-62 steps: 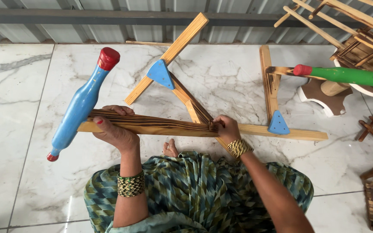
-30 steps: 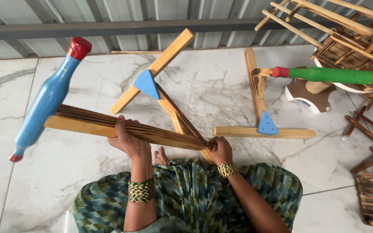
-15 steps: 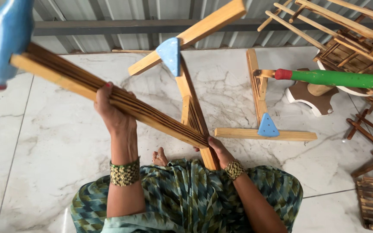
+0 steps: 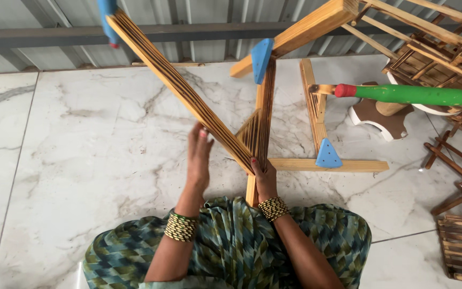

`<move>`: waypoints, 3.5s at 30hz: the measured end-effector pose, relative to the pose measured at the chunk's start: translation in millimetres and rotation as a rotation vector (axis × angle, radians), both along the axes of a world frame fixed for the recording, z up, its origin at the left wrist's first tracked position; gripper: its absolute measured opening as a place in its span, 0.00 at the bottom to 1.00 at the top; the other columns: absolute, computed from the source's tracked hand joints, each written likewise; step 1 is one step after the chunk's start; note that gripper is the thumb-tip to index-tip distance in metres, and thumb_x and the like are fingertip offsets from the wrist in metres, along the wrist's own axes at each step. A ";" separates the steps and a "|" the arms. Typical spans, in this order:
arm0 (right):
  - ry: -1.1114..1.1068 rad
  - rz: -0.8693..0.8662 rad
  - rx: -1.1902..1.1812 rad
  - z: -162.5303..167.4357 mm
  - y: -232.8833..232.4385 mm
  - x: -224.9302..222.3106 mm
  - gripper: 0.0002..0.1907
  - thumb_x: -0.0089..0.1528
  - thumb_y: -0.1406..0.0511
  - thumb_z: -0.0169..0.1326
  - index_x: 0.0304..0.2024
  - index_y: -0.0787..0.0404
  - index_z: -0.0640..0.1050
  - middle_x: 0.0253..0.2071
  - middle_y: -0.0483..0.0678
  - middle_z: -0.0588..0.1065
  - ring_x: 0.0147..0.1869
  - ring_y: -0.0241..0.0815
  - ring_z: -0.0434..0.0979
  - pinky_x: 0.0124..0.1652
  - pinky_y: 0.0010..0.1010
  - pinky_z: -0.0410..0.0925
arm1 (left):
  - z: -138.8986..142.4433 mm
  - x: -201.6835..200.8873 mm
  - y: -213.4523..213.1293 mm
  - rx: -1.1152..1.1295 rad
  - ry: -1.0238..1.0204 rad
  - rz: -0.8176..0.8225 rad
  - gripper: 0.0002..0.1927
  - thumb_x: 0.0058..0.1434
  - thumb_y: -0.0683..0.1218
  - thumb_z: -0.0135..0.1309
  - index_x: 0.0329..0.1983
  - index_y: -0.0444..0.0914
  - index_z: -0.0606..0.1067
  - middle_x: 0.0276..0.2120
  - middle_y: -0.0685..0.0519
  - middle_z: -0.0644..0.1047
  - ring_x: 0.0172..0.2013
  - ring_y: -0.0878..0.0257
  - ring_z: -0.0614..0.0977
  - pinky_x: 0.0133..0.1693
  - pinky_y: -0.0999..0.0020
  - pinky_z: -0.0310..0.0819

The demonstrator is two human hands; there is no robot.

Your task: The person sits on the floor assembling and finishing wooden frame pieces with blue triangular brackets. They fit wooden bars into the frame joints, then rub the green and blue painted spindle-shaped handles and the wooden bars with an orange abrasive pad, working over different parts one at a time.

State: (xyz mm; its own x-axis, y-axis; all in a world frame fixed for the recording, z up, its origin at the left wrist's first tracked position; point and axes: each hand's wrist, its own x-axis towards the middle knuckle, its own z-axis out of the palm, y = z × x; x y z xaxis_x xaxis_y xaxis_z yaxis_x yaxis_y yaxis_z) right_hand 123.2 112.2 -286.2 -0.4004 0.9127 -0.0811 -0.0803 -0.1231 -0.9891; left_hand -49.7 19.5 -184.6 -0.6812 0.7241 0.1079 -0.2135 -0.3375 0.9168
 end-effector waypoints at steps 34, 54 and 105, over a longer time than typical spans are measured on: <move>-0.104 0.104 -0.131 19.1 31.1 -77.7 0.27 0.67 0.46 0.51 0.38 0.65 0.73 0.28 0.42 0.67 0.32 0.35 0.66 0.34 0.32 0.66 | -104.0 67.4 -100.8 -0.341 -0.035 -0.590 0.50 0.53 0.50 0.68 0.75 0.38 0.54 0.66 0.50 0.69 0.68 0.58 0.66 0.65 0.62 0.61; 0.328 -0.026 0.081 45.9 104.9 -102.7 0.10 0.59 0.79 0.49 0.37 0.67 0.78 0.31 0.50 0.78 0.28 0.33 0.74 0.28 0.26 0.67 | -103.2 25.9 -108.5 -0.024 -0.442 -0.485 0.28 0.66 0.56 0.52 0.62 0.34 0.68 0.41 0.44 0.80 0.31 0.60 0.82 0.29 0.69 0.78; -0.290 0.523 1.171 87.8 -145.7 -42.5 0.19 0.57 0.76 0.54 0.51 0.61 0.81 0.43 0.49 0.73 0.50 0.47 0.73 0.49 0.37 0.70 | -75.9 17.0 -124.6 0.441 -0.812 -0.511 0.49 0.67 0.73 0.32 0.78 0.35 0.49 0.75 0.41 0.56 0.73 0.48 0.59 0.72 0.48 0.48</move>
State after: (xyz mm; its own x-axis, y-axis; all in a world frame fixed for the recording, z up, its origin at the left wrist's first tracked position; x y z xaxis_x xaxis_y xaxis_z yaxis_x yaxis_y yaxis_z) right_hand 80.7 -33.5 -198.4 -0.8278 0.2439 0.5053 -0.0532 0.8624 -0.5034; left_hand -32.7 -105.1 -260.5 -0.2924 0.9530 0.0798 -0.9186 -0.3031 0.2534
